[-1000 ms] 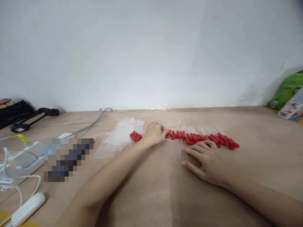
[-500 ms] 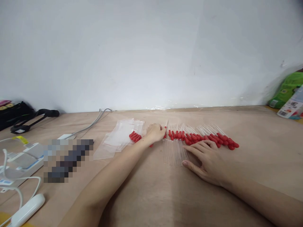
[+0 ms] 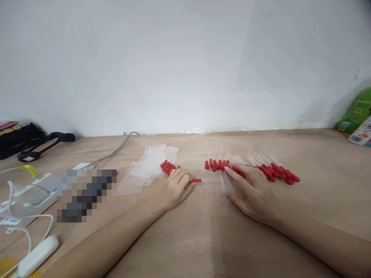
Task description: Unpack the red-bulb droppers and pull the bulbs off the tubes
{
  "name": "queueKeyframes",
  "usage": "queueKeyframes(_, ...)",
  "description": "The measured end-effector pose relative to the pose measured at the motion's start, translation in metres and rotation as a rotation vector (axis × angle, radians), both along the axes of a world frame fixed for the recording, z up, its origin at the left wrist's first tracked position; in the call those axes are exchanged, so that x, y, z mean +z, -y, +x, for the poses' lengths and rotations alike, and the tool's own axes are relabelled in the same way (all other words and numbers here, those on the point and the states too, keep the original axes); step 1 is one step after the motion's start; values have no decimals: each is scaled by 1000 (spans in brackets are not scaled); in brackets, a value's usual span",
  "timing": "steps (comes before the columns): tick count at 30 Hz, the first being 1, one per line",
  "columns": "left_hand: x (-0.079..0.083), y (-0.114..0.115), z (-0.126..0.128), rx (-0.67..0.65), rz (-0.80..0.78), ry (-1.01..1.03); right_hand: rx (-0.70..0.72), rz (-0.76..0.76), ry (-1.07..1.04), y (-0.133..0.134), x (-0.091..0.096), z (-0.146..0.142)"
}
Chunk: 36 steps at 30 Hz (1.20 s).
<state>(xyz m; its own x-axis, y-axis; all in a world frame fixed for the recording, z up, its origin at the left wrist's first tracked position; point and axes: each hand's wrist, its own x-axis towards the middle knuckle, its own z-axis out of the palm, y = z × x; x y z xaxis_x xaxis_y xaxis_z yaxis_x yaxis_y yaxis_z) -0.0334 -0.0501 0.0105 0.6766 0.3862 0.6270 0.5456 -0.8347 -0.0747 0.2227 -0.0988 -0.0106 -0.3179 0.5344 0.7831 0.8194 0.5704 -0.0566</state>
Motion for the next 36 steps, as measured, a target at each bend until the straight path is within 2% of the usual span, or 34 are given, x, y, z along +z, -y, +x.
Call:
queueKeyframes(3,-2,1,3,-89,13,25,41,-10,57,-3,2,-3)
queueKeyframes(9,-5,6,6,-153,-28,71,98,-35,72,-5,4,-4)
queueKeyframes(16,-1,10,16,-130,-93,18,184,-10,21,-4,4,-6)
queueKeyframes(23,-4,11,24,-205,-83,23,199,-65,59,0,6,-10)
queueKeyframes(29,-3,14,30,-209,-52,40,275,-72,39,-2,3,-15)
queueKeyframes(36,-1,17,36,-214,-6,-29,350,-68,19,0,1,-15)
